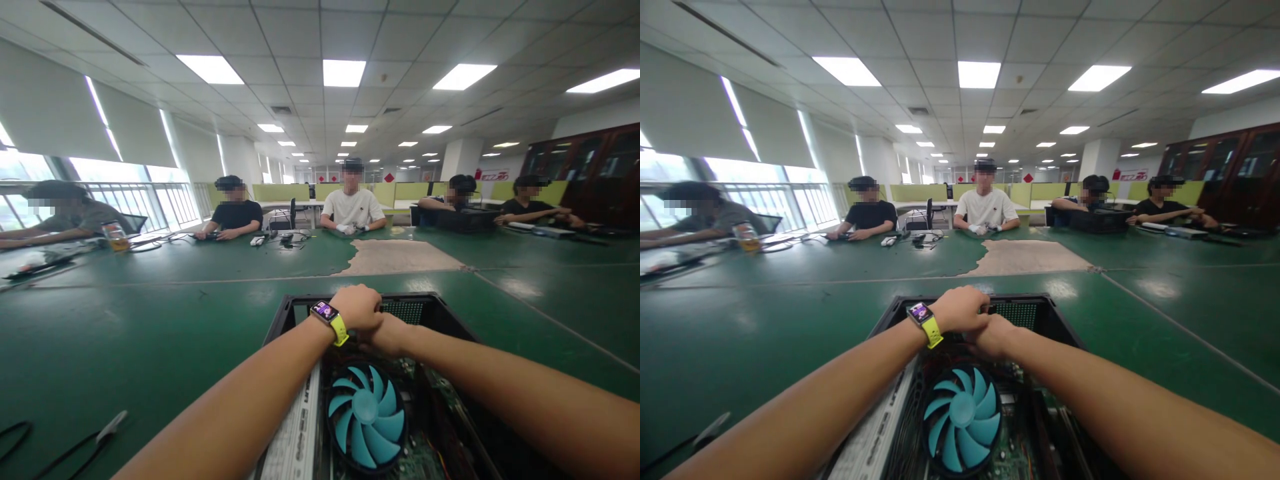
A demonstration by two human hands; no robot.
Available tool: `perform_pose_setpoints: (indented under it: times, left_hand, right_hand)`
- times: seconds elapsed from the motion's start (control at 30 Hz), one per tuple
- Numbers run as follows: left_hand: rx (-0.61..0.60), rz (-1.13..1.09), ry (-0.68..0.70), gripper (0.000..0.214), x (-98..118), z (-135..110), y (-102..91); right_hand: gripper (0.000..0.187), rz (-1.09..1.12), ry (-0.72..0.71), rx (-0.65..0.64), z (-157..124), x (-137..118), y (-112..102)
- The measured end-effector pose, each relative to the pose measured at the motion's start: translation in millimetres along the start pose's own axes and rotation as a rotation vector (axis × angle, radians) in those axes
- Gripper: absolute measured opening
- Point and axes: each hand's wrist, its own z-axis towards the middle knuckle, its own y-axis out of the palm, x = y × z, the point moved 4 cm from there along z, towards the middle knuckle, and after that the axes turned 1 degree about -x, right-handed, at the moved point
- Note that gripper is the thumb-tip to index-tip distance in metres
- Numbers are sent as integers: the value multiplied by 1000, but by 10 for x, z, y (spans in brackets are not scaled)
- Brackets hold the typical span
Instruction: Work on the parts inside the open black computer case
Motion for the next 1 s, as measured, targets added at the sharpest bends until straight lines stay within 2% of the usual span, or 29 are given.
perform_pose_setpoints:
  times: [0.1,0.2,0.33,0.5,0.57,0.73,0.83,0.9,1.0]
  left_hand:
    - [-130,-6,31,28,-19,6,49]
    - [-294,21,66,28,1,19,219]
    - [-491,47,141,29,107,38,486]
    - [-603,-27,194,29,159,81,591]
    - [-623,-72,179,24,128,111,595]
    - [-544,-55,68,28,23,204,652]
    - [-543,-4,34,39,21,207,747]
    - [-557,29,38,34,53,191,777]
    - [-500,71,49,26,122,161,642]
  right_hand:
    - [28,130,45,-163,-131,175,2]
    - [27,245,126,-322,-173,283,87]
    - [33,323,187,-354,-127,346,125]
    - [31,442,264,-434,-137,474,118]
    - [33,468,278,-428,-161,511,88]
    - [44,472,220,-345,-158,399,50]
    - [36,373,229,-289,-142,264,14]
    - [30,273,290,-240,-240,173,-117]
    - [25,202,374,-136,-675,-100,-450]
